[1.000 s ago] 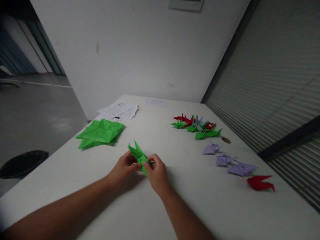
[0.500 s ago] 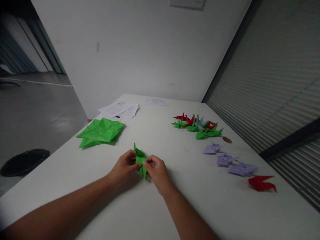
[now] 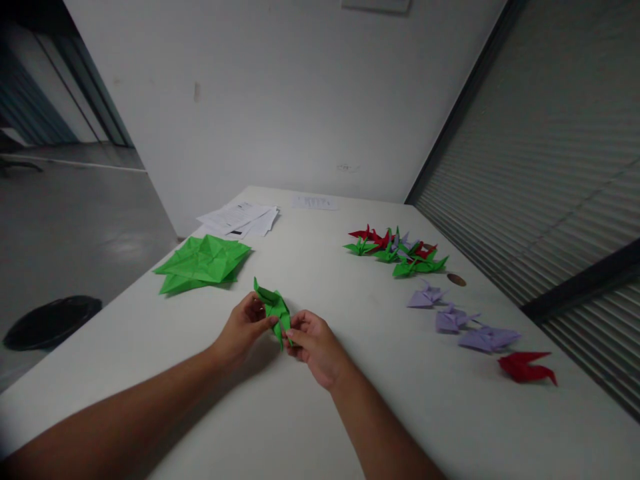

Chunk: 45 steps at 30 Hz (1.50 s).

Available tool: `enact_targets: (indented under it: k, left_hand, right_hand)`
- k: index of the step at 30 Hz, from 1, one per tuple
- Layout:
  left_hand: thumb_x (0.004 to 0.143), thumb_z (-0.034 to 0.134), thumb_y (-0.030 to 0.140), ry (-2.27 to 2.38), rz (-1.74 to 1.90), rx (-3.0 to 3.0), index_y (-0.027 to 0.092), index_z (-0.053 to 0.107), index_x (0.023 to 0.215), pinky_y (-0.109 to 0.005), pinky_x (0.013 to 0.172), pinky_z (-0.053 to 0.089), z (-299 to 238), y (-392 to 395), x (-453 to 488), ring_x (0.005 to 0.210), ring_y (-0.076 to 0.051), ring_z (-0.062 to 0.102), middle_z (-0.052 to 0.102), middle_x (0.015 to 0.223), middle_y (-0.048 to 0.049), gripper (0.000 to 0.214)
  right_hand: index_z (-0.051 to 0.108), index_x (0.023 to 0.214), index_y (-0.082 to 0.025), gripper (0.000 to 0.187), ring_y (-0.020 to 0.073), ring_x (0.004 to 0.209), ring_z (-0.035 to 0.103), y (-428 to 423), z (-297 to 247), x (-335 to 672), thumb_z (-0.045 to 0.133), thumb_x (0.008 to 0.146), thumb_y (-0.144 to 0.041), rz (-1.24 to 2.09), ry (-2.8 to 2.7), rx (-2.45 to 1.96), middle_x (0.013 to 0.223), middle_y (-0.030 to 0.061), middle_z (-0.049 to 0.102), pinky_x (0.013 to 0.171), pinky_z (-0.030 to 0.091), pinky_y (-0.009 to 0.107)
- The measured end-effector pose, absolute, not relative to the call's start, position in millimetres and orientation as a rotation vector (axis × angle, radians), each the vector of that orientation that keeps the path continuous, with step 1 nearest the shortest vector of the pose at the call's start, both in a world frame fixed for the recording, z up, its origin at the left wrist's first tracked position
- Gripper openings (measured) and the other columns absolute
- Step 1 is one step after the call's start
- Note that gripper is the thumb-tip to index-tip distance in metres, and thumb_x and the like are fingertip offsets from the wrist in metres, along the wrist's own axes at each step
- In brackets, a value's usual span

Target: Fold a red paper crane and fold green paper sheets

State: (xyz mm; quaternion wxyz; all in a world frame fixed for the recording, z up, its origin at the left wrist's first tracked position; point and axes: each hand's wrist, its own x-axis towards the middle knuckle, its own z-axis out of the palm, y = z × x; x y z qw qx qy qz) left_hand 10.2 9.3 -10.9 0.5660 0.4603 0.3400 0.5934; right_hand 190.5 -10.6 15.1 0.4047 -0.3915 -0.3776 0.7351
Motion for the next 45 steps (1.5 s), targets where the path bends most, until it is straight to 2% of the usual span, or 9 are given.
enact_targets:
  k: [6, 14, 19, 24, 28, 32, 37, 41, 45]
  left_hand:
    - [0.071, 0.091, 0.027, 0.813, 1.421, 1.063, 0.018, 0.064, 0.099, -0.028, 0.072, 0.052, -11, 10, 9, 0.079, -0.015, 0.064, 0.069, 0.089, -0.0017, 0.040]
    - [0.077, 0.084, 0.028, 0.901, 1.434, 1.039, 0.016, 0.068, 0.091, -0.026, 0.069, 0.049, -10, 8, 9, 0.075, -0.015, 0.061, 0.067, 0.082, -0.0008, 0.024]
    - [0.079, 0.083, 0.029, 0.896, 1.412, 1.047, 0.017, 0.070, 0.089, -0.027, 0.068, 0.047, -10, 6, 10, 0.073, -0.015, 0.059, 0.066, 0.079, -0.0006, 0.021]
    - [0.076, 0.085, 0.032, 0.872, 1.341, 1.090, 0.016, 0.072, 0.083, -0.028, 0.068, 0.046, -9, 4, 12, 0.071, -0.015, 0.059, 0.067, 0.076, -0.0021, 0.022]
    - [0.075, 0.087, 0.036, 0.796, 1.297, 1.049, 0.016, 0.072, 0.081, -0.030, 0.071, 0.047, -11, 0, 16, 0.071, -0.016, 0.060, 0.066, 0.073, -0.0020, 0.026]
    - [0.073, 0.089, 0.034, 0.819, 1.295, 1.068, 0.018, 0.067, 0.084, -0.028, 0.069, 0.047, -11, -4, 20, 0.072, -0.015, 0.059, 0.064, 0.077, -0.0004, 0.030]
    - [0.068, 0.090, 0.024, 0.923, 1.321, 1.117, 0.020, 0.060, 0.084, -0.026, 0.064, 0.045, -7, -6, 20, 0.067, -0.013, 0.056, 0.060, 0.073, 0.0032, 0.035]
    - [0.067, 0.093, 0.027, 0.809, 1.209, 1.078, 0.019, 0.060, 0.089, -0.030, 0.074, 0.051, -5, -10, 20, 0.079, -0.017, 0.066, 0.068, 0.085, -0.0021, 0.041]
    - [0.064, 0.096, 0.028, 0.737, 1.147, 1.027, 0.019, 0.059, 0.096, -0.033, 0.082, 0.053, -5, -13, 21, 0.088, -0.021, 0.070, 0.072, 0.090, -0.0039, 0.050]
  right_hand:
    - [0.054, 0.085, -0.022, 0.043, 0.0111, 0.062, 0.056, -10, 15, 193, 0.090, 0.064, -0.035, 1.901, -0.951, -1.009, 0.079, -0.0015, 0.067, 0.062, 0.044, 0.026]
    - [0.052, 0.083, -0.022, 0.036, 0.0090, 0.051, 0.053, -10, 12, 194, 0.082, 0.069, -0.034, 1.714, -1.259, -1.168, 0.064, -0.0055, 0.064, 0.049, 0.030, 0.020]
    - [0.055, 0.085, -0.022, 0.033, 0.0124, 0.057, 0.059, -8, 10, 198, 0.081, 0.073, -0.039, 1.710, -1.412, -1.216, 0.069, -0.0019, 0.068, 0.050, 0.036, 0.021]
    - [0.061, 0.083, -0.021, 0.028, 0.0154, 0.072, 0.060, -4, 11, 200, 0.078, 0.078, -0.043, 1.339, -1.427, -1.105, 0.077, -0.0004, 0.064, 0.065, 0.047, 0.027]
    - [0.062, 0.090, -0.023, 0.028, 0.0160, 0.071, 0.060, -5, 7, 196, 0.074, 0.084, -0.047, 1.336, -1.367, -1.027, 0.080, -0.0002, 0.063, 0.063, 0.048, 0.027]
    - [0.060, 0.089, -0.023, 0.026, 0.0165, 0.072, 0.061, -7, 2, 191, 0.075, 0.083, -0.043, 1.319, -1.410, -0.997, 0.081, -0.0003, 0.064, 0.065, 0.049, 0.028]
    - [0.062, 0.083, -0.022, 0.008, 0.0180, 0.072, 0.060, -10, 2, 190, 0.065, 0.086, -0.029, 1.046, -1.552, -1.085, 0.077, 0.0014, 0.063, 0.066, 0.049, 0.030]
    - [0.060, 0.077, -0.024, 0.008, 0.0185, 0.069, 0.056, -12, 3, 191, 0.065, 0.078, -0.018, 0.741, -1.653, -1.146, 0.073, 0.0010, 0.060, 0.063, 0.047, 0.030]
    - [0.059, 0.076, -0.024, 0.011, 0.0183, 0.067, 0.055, -14, 6, 190, 0.066, 0.075, -0.016, 0.669, -1.730, -1.124, 0.073, 0.0007, 0.059, 0.061, 0.044, 0.029]
